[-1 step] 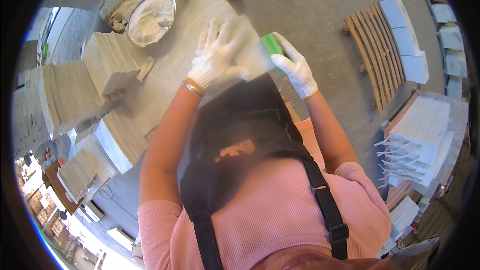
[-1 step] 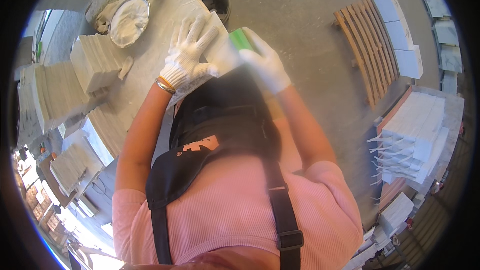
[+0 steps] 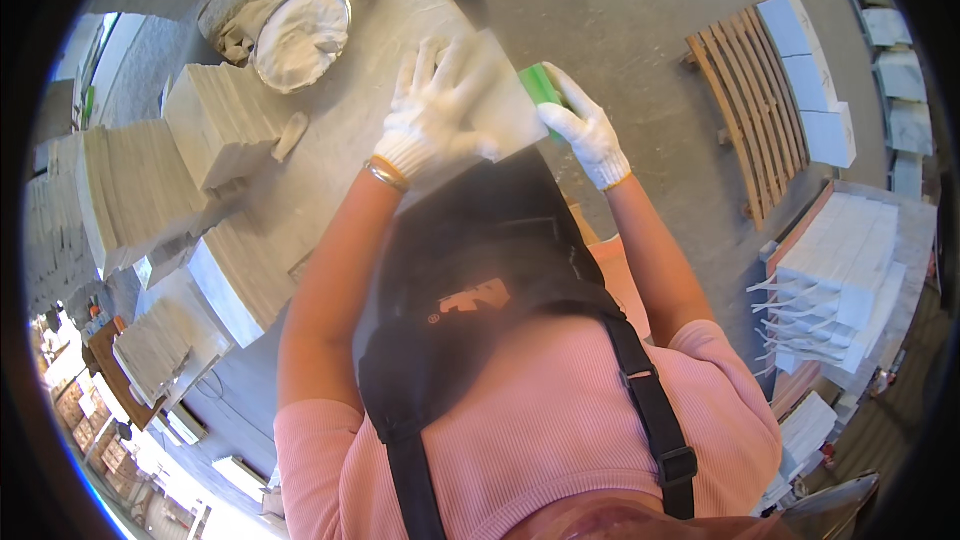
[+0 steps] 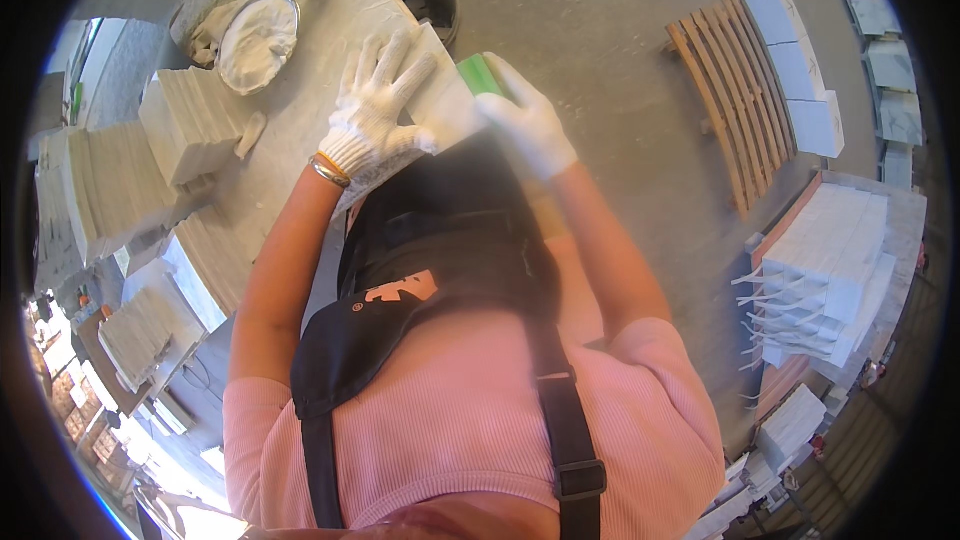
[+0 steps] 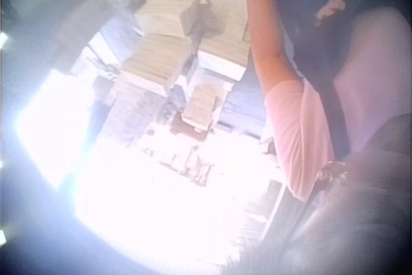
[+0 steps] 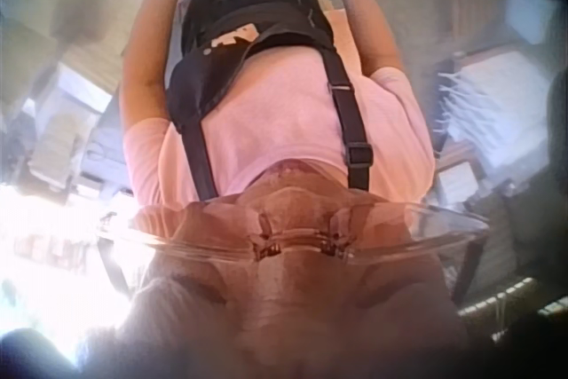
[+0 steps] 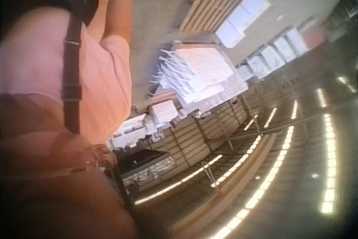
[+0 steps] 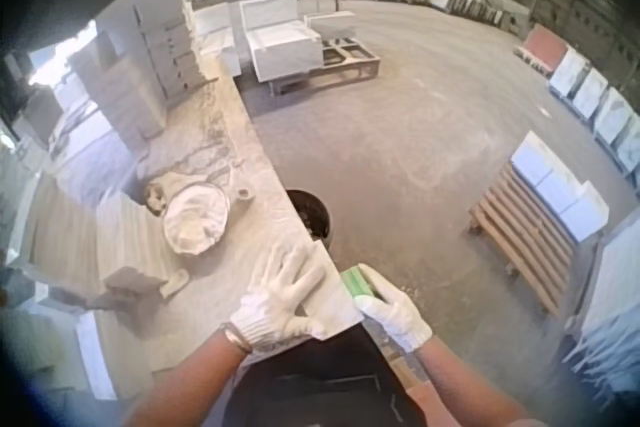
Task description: The person smooths and edges white rectangular tiles using a green sponge and a metal scraper. They repeatedly wipe the tile surfaces and scrape the edges, then stack the finished tiles on a nearby pallet.
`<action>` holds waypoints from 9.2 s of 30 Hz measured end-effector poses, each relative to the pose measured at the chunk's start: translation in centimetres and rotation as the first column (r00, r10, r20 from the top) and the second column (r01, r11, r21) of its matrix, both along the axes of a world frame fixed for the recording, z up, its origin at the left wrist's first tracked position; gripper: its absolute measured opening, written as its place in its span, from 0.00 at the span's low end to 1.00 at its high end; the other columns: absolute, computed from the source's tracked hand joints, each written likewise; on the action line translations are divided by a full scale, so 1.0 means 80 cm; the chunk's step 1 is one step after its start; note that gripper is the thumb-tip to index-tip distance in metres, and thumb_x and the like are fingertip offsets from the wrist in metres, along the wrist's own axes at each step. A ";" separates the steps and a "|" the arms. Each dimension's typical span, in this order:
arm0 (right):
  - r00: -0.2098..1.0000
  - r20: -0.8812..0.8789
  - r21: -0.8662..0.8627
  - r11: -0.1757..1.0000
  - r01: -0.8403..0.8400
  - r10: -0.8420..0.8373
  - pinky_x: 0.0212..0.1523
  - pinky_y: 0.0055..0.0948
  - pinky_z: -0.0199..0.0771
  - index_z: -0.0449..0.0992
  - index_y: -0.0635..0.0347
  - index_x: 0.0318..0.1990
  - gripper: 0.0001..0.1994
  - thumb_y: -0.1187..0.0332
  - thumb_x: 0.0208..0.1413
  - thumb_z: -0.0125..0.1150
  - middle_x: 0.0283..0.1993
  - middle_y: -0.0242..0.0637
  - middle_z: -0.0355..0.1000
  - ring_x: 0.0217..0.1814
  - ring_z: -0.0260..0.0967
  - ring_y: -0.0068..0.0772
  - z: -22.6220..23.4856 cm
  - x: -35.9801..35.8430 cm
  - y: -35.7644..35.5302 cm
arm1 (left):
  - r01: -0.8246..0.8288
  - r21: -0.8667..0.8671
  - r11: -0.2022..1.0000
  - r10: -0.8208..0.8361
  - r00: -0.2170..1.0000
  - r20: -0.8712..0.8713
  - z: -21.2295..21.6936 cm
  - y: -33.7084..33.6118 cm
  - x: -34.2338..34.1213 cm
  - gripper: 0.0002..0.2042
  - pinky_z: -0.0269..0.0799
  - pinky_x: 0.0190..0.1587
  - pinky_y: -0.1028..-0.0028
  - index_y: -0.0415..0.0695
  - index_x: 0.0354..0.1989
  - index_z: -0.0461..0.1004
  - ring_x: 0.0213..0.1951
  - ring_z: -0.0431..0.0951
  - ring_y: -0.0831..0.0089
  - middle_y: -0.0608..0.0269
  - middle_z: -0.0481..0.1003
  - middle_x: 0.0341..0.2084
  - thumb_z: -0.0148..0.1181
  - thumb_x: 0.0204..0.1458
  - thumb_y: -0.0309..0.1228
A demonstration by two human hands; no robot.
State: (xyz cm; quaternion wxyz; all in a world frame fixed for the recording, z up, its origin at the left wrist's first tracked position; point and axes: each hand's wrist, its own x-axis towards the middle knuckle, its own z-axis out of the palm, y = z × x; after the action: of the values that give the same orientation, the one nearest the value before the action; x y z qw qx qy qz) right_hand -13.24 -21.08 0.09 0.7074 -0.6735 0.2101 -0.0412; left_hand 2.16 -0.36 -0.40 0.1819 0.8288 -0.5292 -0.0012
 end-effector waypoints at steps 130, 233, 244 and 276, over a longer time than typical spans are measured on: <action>0.996 0.003 -0.016 0.996 0.088 -0.088 0.39 0.24 0.72 0.66 0.55 0.75 0.34 0.53 0.64 0.63 0.62 0.30 0.76 0.51 0.72 0.20 -0.027 -0.014 -0.004 | -0.023 0.062 0.998 0.023 1.000 0.007 0.014 0.000 -0.006 0.55 0.42 0.74 0.34 0.51 0.70 0.68 0.75 0.48 0.32 0.48 0.55 0.76 0.62 0.35 0.76; 0.997 0.023 -0.119 0.990 0.073 -0.071 0.47 0.27 0.75 0.79 0.62 0.59 0.17 0.63 0.70 0.54 0.45 0.36 0.81 0.44 0.76 0.24 0.127 -0.095 0.007 | -0.372 -0.071 0.926 -0.018 0.145 -0.989 0.101 0.038 -0.144 0.18 0.75 0.42 0.76 0.37 0.47 0.81 0.36 0.77 0.81 0.68 0.81 0.36 0.70 0.59 0.41; 0.997 0.011 -0.003 0.997 -0.078 0.078 0.50 0.23 0.71 0.80 0.65 0.58 0.21 0.56 0.71 0.54 0.48 0.33 0.81 0.47 0.73 0.21 0.136 -0.081 0.015 | -0.364 -0.107 0.925 -0.054 0.153 -0.987 0.087 0.033 -0.145 0.16 0.74 0.45 0.75 0.36 0.47 0.80 0.39 0.75 0.80 0.67 0.81 0.38 0.68 0.61 0.38; 0.991 0.015 0.302 0.946 0.120 -0.131 0.67 0.32 0.68 0.72 0.73 0.66 0.23 0.69 0.68 0.58 0.62 0.43 0.76 0.64 0.72 0.32 0.098 -0.076 0.069 | -0.603 -0.237 0.762 -0.483 -0.285 -0.828 0.044 0.037 -0.132 0.18 0.72 0.60 0.70 0.35 0.61 0.73 0.54 0.78 0.72 0.60 0.79 0.54 0.55 0.70 0.36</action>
State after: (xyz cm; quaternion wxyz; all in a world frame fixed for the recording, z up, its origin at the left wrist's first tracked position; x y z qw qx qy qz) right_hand -19.30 -15.60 7.97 0.8012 -0.5424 0.2442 -0.0654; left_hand -8.42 2.62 3.10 0.7941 0.3773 -0.0650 -0.4722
